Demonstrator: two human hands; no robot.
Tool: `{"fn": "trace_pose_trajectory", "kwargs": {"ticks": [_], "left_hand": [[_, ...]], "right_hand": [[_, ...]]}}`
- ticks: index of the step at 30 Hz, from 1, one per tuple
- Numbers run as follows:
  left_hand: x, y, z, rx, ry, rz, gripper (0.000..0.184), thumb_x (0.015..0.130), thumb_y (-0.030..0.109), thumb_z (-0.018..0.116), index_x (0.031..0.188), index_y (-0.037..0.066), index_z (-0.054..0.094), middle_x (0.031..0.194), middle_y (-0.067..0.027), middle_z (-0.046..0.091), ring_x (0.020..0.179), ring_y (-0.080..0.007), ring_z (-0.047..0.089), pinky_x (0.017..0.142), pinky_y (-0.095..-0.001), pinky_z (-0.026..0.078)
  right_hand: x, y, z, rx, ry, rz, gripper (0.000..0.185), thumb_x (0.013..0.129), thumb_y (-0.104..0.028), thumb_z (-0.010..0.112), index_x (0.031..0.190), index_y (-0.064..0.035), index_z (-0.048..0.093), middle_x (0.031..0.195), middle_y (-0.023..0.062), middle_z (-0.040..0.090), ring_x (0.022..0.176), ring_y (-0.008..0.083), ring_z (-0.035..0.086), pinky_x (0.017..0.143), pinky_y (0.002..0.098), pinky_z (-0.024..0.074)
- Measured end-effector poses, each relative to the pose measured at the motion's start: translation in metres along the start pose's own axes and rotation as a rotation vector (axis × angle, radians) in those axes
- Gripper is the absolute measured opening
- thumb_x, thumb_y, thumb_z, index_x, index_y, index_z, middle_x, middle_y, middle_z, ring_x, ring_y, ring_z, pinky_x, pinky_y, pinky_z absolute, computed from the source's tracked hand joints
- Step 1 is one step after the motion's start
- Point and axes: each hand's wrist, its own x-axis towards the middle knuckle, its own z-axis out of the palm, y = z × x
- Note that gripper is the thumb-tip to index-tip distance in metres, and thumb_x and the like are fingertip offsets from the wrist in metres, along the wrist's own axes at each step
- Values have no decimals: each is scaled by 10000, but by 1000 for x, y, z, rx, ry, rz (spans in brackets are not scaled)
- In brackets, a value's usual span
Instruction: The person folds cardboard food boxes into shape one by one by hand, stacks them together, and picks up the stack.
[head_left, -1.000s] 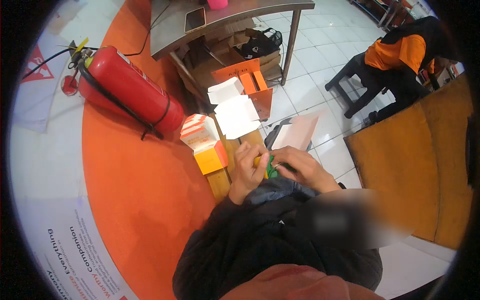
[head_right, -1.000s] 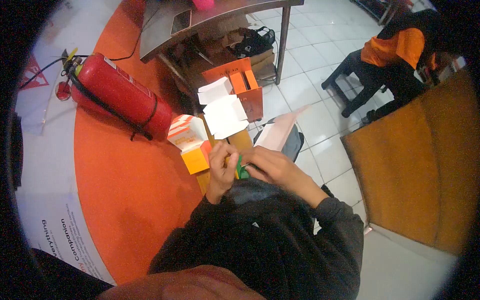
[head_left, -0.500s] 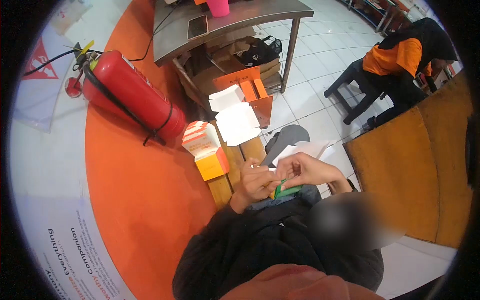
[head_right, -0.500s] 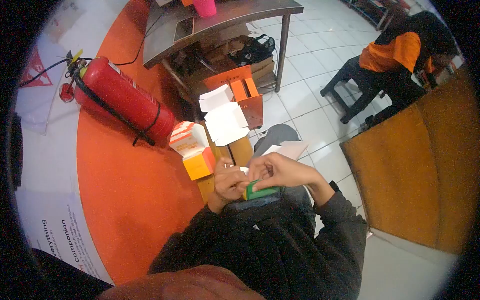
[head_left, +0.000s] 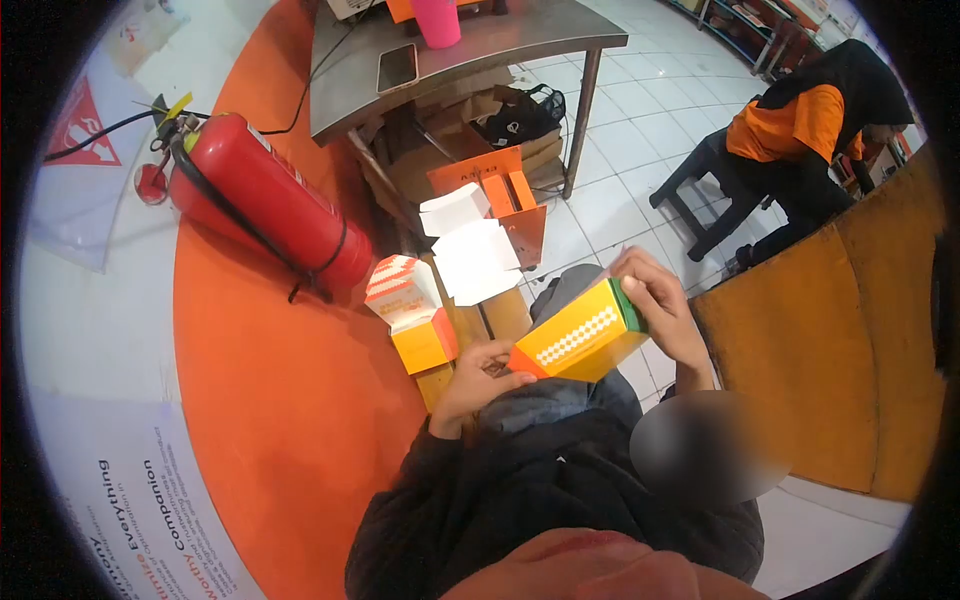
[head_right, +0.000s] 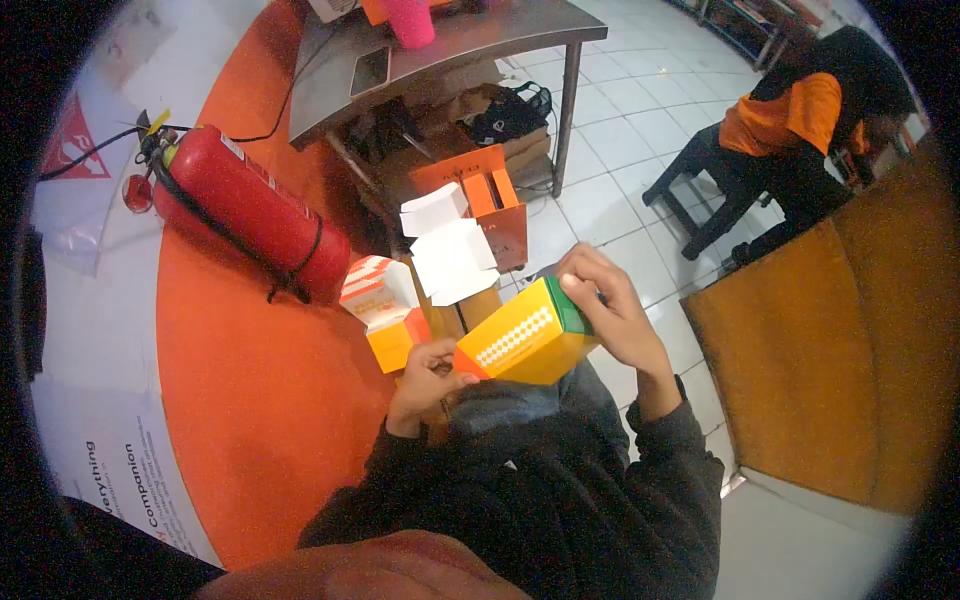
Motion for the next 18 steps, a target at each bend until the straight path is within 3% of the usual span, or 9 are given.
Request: {"fn": "trace_pose_trajectory", "kwargs": {"ticks": [2,3,4,5,7,12,15,18], "left_hand": [[-3,-9,-4,68,23,29,312,816,21,715,1095,-61,601,1037,-116,675,952,-152,650,813,-250,513],[-1,-5,3,20,168,82,309,829,14,696,1109,-62,590,1039,-124,673,934,-155,654,803,-246,515],[4,3,18,-27,313,135,306,842,7,677,1123,-63,578,1040,-132,672,917,-159,658,792,-243,516],[10,12,30,-77,458,192,303,856,-1,658,1137,-64,567,1042,-140,671,899,-162,662,782,-240,517],[20,24,43,-81,495,211,318,897,-6,602,1198,-71,522,1045,-132,666,903,-139,648,770,-227,509],[32,26,45,-135,449,239,266,919,16,587,1170,-68,565,1028,-110,672,902,-94,625,740,-229,507],[31,35,31,465,557,338,126,910,24,588,1001,-52,631,868,-89,681,783,-117,629,691,-252,488],[31,22,28,928,594,547,135,897,68,620,929,-58,656,806,-133,669,750,-140,625,671,-273,481]], "right_hand": [[6,-15,20,-454,378,-149,134,895,-121,592,934,7,588,991,126,583,936,252,554,834,347,423],[5,-19,29,-679,566,-223,121,877,-100,610,939,3,593,1012,135,587,936,273,560,835,360,430],[-4,-17,36,-682,598,-220,191,821,-76,667,993,-17,606,1123,149,579,1018,320,570,881,392,445],[-12,-20,48,-589,468,-250,221,805,-82,683,1002,-17,605,1144,153,577,1054,321,564,904,400,448],[-17,-33,75,-405,214,-302,282,774,-95,715,1021,-17,604,1187,163,572,1128,324,553,949,416,454],[-16,5,77,-699,208,-534,417,684,-65,763,1071,-9,620,1188,186,593,1157,346,558,993,435,461],[-14,13,68,-619,214,-583,392,668,-26,754,1045,-4,648,1137,169,618,1091,340,595,938,413,499],[-12,11,75,-445,322,-527,316,657,10,745,965,-4,676,1057,138,636,1020,309,618,864,382,521]]}}
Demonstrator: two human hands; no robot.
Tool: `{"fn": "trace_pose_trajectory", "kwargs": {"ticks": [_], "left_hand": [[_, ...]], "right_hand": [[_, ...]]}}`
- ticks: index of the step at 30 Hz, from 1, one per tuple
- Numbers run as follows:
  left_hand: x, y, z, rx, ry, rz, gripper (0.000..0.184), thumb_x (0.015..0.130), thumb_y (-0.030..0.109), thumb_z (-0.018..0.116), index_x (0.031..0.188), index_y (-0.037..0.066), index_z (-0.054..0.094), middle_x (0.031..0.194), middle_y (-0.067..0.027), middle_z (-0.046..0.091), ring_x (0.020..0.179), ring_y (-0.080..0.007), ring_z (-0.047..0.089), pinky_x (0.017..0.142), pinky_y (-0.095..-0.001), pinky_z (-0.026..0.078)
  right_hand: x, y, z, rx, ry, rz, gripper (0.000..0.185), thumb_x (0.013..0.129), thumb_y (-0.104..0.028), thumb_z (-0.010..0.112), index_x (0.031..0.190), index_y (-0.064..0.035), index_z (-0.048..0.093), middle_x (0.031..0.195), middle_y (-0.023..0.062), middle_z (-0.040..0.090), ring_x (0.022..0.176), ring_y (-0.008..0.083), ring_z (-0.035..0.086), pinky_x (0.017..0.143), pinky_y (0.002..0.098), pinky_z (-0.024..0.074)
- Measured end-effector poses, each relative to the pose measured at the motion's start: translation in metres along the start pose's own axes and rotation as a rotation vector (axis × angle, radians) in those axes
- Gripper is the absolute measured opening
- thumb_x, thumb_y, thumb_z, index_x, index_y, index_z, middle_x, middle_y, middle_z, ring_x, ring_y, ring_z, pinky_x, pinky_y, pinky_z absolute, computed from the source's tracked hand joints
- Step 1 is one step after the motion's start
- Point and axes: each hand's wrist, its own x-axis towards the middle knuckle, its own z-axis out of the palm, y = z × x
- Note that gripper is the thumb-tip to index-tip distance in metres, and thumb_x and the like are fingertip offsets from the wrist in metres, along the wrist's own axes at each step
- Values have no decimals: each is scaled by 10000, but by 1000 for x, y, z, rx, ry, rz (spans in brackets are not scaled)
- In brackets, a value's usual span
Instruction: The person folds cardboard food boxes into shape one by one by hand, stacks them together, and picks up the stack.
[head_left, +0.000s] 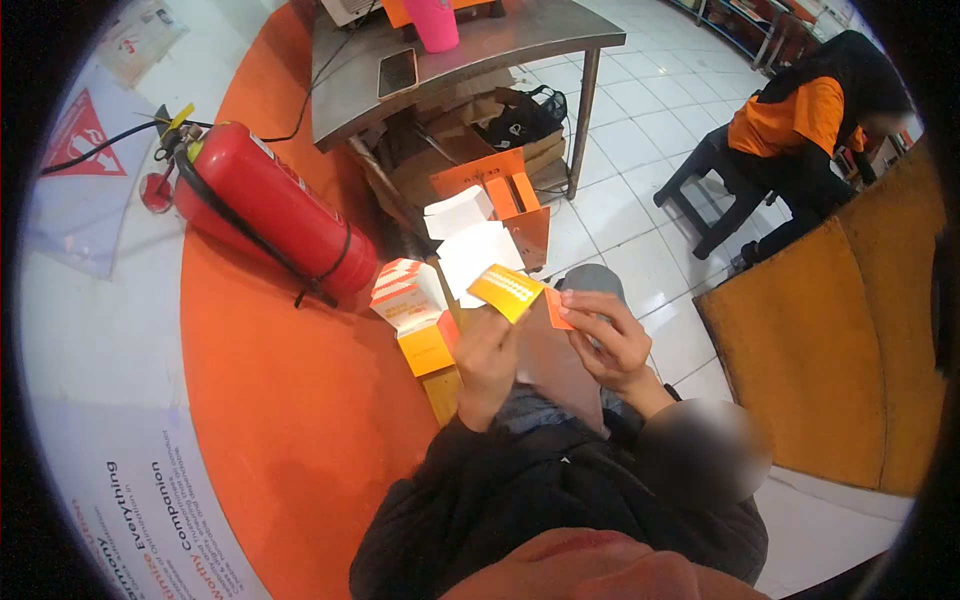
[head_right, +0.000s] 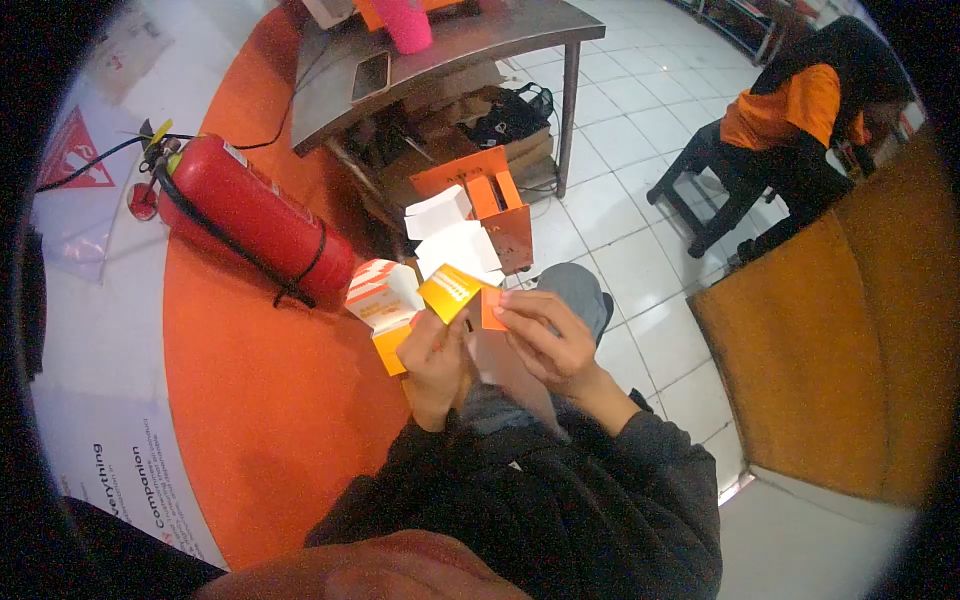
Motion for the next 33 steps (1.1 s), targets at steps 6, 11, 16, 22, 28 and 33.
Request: {"fn": "trace_pose_trajectory", "kwargs": {"ticks": [6,11,16,22,28,33], "left_hand": [[-10,6,-2,-356,-27,-139,208,816,62,713,984,-47,658,968,-153,652,879,-249,650,780,-323,497],[-19,6,8,-984,197,-271,387,744,54,792,1077,-10,606,1099,-74,620,1004,-183,606,896,-322,482],[-26,-2,9,-1071,287,-371,520,686,40,837,1129,8,566,1065,-57,619,981,-162,607,894,-309,485],[-34,-11,5,-875,218,-415,503,701,-7,812,1135,-4,556,1074,-60,606,983,-155,599,892,-306,488],[-4,6,-8,-681,254,-182,367,782,-58,713,1116,-41,560,1062,-103,613,993,-168,603,873,-309,499],[4,0,-23,-277,-87,-85,158,810,-69,650,965,-41,641,963,-155,672,896,-242,667,788,-312,524]], "right_hand": [[13,-18,12,132,133,126,241,636,14,757,864,-28,693,954,95,628,952,268,614,811,355,494],[22,-30,9,261,36,209,209,664,-9,758,862,-38,701,968,94,633,960,268,610,829,354,484],[35,-40,-3,216,-146,189,217,702,-5,728,916,-27,702,1024,105,643,970,269,611,833,358,488],[29,-32,0,164,-222,70,323,754,9,690,1073,-40,675,1069,117,638,1027,281,600,858,368,496],[28,-31,5,272,-341,161,254,871,-71,627,1113,6,633,1229,147,565,1153,302,533,956,400,454],[-9,31,24,1343,70,959,401,982,-280,501,1279,-14,466,1253,131,547,1177,257,535,974,405,468]]}}
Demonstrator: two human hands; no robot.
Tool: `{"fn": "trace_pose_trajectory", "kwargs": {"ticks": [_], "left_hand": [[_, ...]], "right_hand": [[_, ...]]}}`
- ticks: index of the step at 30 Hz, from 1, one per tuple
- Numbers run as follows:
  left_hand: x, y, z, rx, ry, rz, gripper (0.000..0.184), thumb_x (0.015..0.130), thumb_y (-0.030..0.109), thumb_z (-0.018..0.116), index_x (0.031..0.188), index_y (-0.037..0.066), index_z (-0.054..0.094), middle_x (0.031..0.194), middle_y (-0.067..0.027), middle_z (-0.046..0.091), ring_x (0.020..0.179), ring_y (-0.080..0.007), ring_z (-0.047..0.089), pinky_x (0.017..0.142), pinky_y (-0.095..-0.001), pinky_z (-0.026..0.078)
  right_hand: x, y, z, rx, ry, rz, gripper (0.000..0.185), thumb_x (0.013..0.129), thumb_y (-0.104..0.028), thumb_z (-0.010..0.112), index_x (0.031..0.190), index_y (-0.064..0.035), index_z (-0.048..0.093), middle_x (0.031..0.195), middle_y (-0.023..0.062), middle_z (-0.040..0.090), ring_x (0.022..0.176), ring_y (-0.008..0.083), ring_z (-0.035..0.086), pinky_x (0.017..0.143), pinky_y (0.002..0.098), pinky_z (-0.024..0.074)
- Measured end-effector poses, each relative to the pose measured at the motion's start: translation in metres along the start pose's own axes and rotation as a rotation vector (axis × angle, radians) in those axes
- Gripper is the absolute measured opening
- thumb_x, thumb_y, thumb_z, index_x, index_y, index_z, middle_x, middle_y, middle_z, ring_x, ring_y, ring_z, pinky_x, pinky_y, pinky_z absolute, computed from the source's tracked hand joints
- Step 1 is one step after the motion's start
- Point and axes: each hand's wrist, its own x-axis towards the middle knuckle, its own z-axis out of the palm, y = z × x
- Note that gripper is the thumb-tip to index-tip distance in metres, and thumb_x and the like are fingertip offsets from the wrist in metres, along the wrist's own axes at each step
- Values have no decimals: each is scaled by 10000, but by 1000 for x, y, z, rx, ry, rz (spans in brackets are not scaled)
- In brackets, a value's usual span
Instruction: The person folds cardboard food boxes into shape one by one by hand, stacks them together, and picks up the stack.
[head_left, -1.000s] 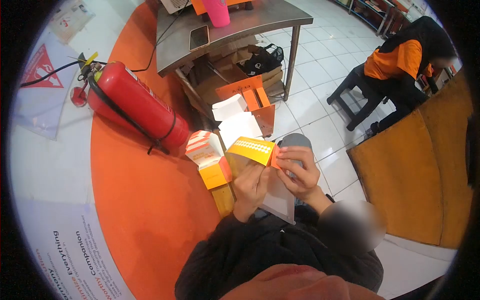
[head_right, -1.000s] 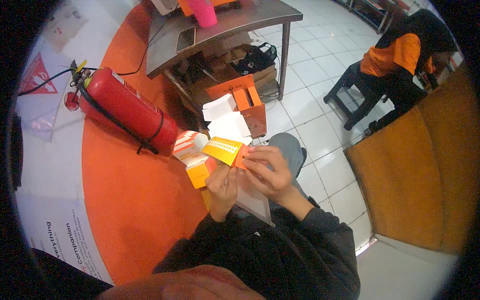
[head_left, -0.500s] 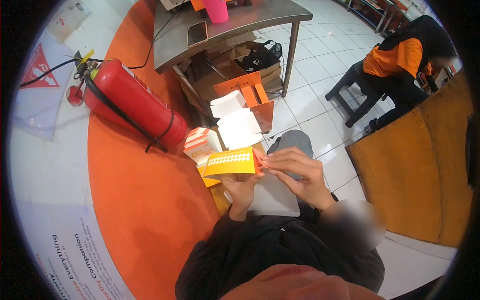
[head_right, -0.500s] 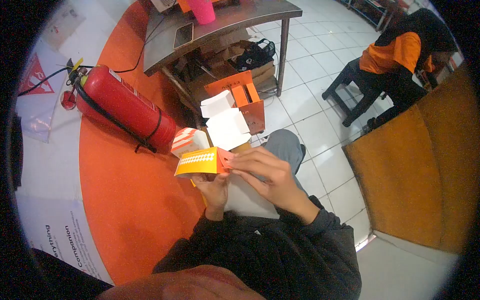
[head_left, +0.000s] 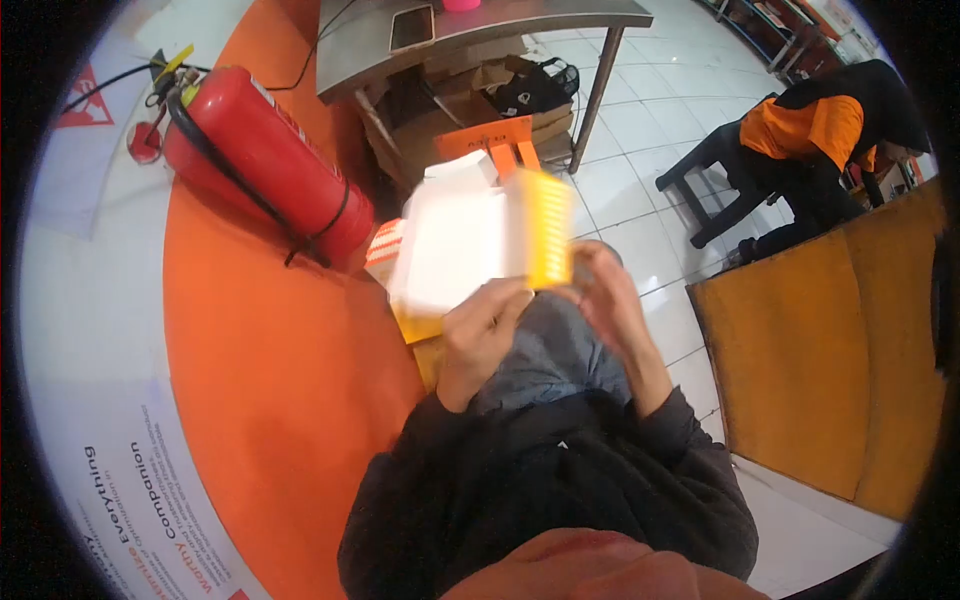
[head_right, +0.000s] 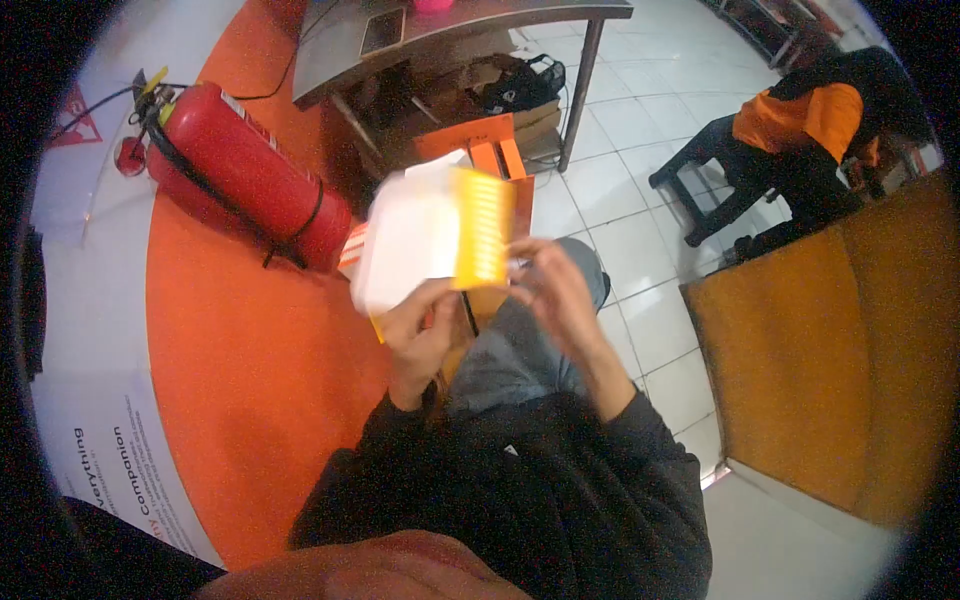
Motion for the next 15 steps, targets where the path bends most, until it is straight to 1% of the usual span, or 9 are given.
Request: {"fn": "trace_pose_trajectory", "kwargs": {"ticks": [1,2,3,4,7,10,12,13,15], "left_hand": [[3,-1,0,-6,-89,160,148,792,-57,658,936,-22,658,966,-143,682,864,-266,672,757,-317,534],[1,-3,-1,-97,-329,164,151,809,-27,646,958,-6,657,969,-138,674,908,-271,655,801,-320,520],[1,-2,0,-178,-518,170,150,823,-8,634,971,4,656,968,-132,668,932,-272,644,838,-319,505],[1,1,3,-263,-705,176,150,837,11,622,984,15,655,966,-126,661,957,-273,632,875,-317,490],[-19,-6,14,-397,-986,66,166,843,103,646,998,43,656,950,-118,650,983,-277,607,940,-353,450],[-25,3,11,-168,-852,280,229,823,189,684,1016,68,663,1022,-106,641,1026,-289,590,966,-387,438],[-1,24,-3,292,-688,360,420,780,255,702,1161,95,629,1281,-106,544,1226,-304,484,1076,-481,324],[10,25,-5,417,-517,310,491,761,260,707,1220,118,608,1351,-114,503,1254,-295,461,1089,-527,275],[38,18,-10,449,-358,210,546,785,247,681,1300,131,542,1343,-136,512,1233,-308,482,1069,-498,311]], "right_hand": [[5,1,-21,59,109,118,463,985,-335,481,1332,-34,427,1309,138,518,1214,243,510,983,409,470],[5,13,-59,108,94,73,526,987,-402,450,1344,-17,422,1292,154,542,1179,233,548,952,400,498],[17,-4,-80,594,-273,379,587,966,-438,476,1348,5,432,1302,172,540,1201,247,536,990,384,463],[2,-26,-56,398,57,362,525,940,-376,551,1281,21,509,1172,164,617,1047,239,624,883,333,519],[-12,-35,-40,-552,189,114,413,926,-270,602,1182,54,573,1013,108,660,851,155,643,718,270,527],[-4,-39,-48,-943,79,164,362,929,-230,603,1145,61,584,952,80,668,810,112,623,657,253,516],[-8,-37,-42,-1002,71,100,304,933,-194,594,1117,49,599,945,69,669,809,108,615,669,257,520],[-13,-35,-38,-1028,21,69,250,950,-166,558,1101,29,596,901,87,665,785,119,598,687,293,516],[-16,-39,-27,-1189,-168,-38,228,954,-155,538,1078,31,581,879,146,648,768,210,624,693,333,501]]}}
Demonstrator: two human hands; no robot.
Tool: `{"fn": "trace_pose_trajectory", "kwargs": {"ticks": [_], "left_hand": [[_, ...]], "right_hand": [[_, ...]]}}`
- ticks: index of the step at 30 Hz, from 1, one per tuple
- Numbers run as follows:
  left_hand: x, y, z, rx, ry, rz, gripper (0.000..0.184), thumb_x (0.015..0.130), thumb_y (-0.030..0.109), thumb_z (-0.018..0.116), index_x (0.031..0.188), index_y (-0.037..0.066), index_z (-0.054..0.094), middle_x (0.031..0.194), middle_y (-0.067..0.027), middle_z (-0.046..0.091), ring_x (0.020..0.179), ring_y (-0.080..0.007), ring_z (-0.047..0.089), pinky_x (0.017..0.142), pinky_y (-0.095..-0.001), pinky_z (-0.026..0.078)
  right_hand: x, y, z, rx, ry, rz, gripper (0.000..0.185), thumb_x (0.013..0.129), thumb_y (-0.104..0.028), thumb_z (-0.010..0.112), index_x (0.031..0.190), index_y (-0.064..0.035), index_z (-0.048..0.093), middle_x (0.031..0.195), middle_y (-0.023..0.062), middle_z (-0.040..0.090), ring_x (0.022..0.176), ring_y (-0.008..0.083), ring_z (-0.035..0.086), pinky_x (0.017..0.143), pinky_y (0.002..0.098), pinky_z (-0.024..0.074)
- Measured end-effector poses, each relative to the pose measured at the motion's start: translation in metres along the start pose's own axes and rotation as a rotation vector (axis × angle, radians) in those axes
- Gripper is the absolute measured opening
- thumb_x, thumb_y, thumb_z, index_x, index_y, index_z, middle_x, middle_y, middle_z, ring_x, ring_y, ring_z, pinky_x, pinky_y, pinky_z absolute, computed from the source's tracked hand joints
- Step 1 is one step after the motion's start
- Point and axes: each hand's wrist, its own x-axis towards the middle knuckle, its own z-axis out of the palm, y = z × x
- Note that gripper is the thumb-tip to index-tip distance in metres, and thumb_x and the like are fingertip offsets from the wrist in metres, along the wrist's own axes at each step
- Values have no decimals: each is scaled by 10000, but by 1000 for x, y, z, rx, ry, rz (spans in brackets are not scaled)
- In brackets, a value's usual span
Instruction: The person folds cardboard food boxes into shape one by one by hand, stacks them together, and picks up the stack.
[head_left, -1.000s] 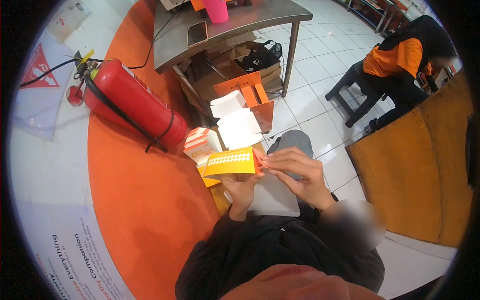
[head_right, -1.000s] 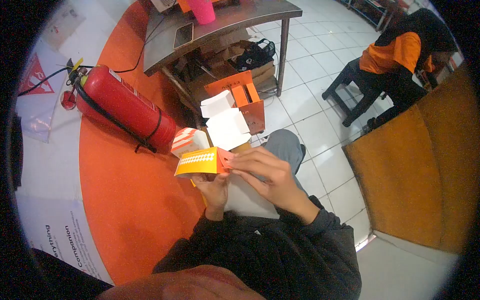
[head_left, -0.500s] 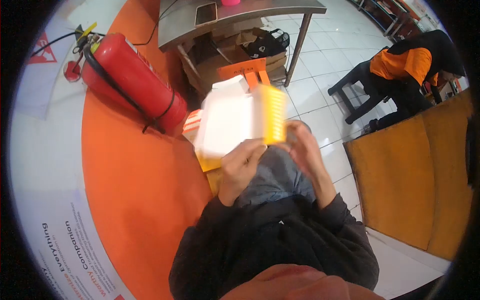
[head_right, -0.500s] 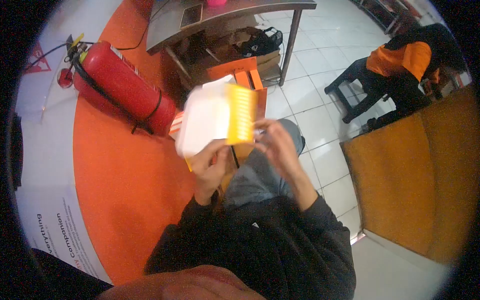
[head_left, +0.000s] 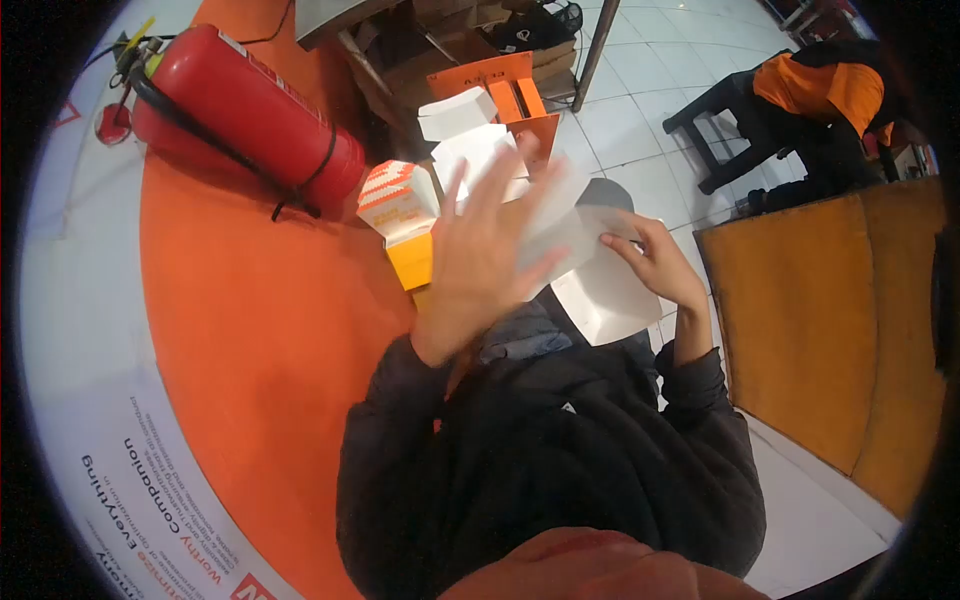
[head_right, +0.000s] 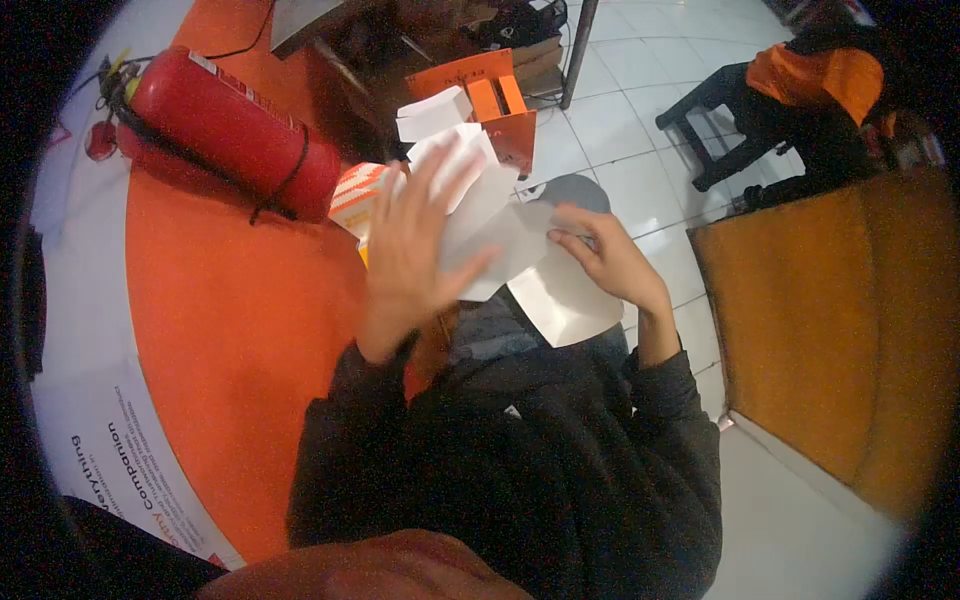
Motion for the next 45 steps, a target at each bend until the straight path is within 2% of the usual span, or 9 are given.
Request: {"fn": "trace_pose_trajectory", "kwargs": {"ticks": [1,4,7,12,18,24,27,36,45], "left_hand": [[9,-10,-3,14,66,-62,576,796,241,668,1340,138,509,1339,-147,517,1223,-314,492,1059,-484,328],[6,-55,19,-832,-660,-248,537,841,179,614,1348,89,461,1278,-163,566,1163,-357,539,971,-413,423],[-8,-29,49,-306,-474,-294,482,863,127,561,1324,50,442,1203,-203,597,1081,-362,584,921,-378,463],[-25,-25,75,-515,61,-57,471,777,-77,634,1205,117,599,1187,-117,523,1129,-276,543,903,-358,500],[-33,-41,60,-477,-78,114,351,774,4,696,1095,143,715,1180,-98,534,1082,-238,566,893,-340,516],[-39,-43,59,-489,-101,33,278,767,54,738,1042,84,717,1136,-100,562,1023,-221,600,846,-327,538],[-36,-40,65,-472,133,132,203,743,75,747,943,67,708,1035,-73,625,883,-186,660,713,-288,550],[-42,-36,79,-644,207,33,146,721,27,776,783,17,644,932,-87,619,888,-209,670,735,-313,570],[-55,-43,91,-711,248,-38,199,716,10,770,803,11,591,1000,-110,605,984,-237,636,767,-321,557]], "right_hand": [[0,-7,0,-85,-46,-93,218,956,-150,528,1066,32,574,868,175,639,760,256,637,696,353,494],[1,-38,15,-150,17,28,193,957,-139,503,1026,36,545,850,250,577,790,429,586,697,409,455],[1,-33,32,-174,143,80,184,960,-142,490,1007,30,536,853,282,557,838,494,492,686,435,438],[9,-13,43,296,488,71,135,928,-131,606,939,-6,655,785,41,640,770,66,569,670,252,465],[7,-10,34,151,408,29,100,861,-62,663,918,19,677,832,62,662,773,118,612,655,256,481],[10,-22,37,-312,381,-485,166,778,17,693,940,-3,665,848,117,644,744,248,625,653,321,502],[8,-23,32,-285,300,-449,169,767,24,697,926,-8,649,870,113,638,762,259,623,664,336,505],[3,-33,35,-137,248,-237,98,788,-20,694,845,22,627,842,118,597,791,283,605,688,334,486],[-10,-17,44,-396,99,-360,194,768,-50,687,951,-13,634,932,105,593,858,277,572,739,370,467]]}}
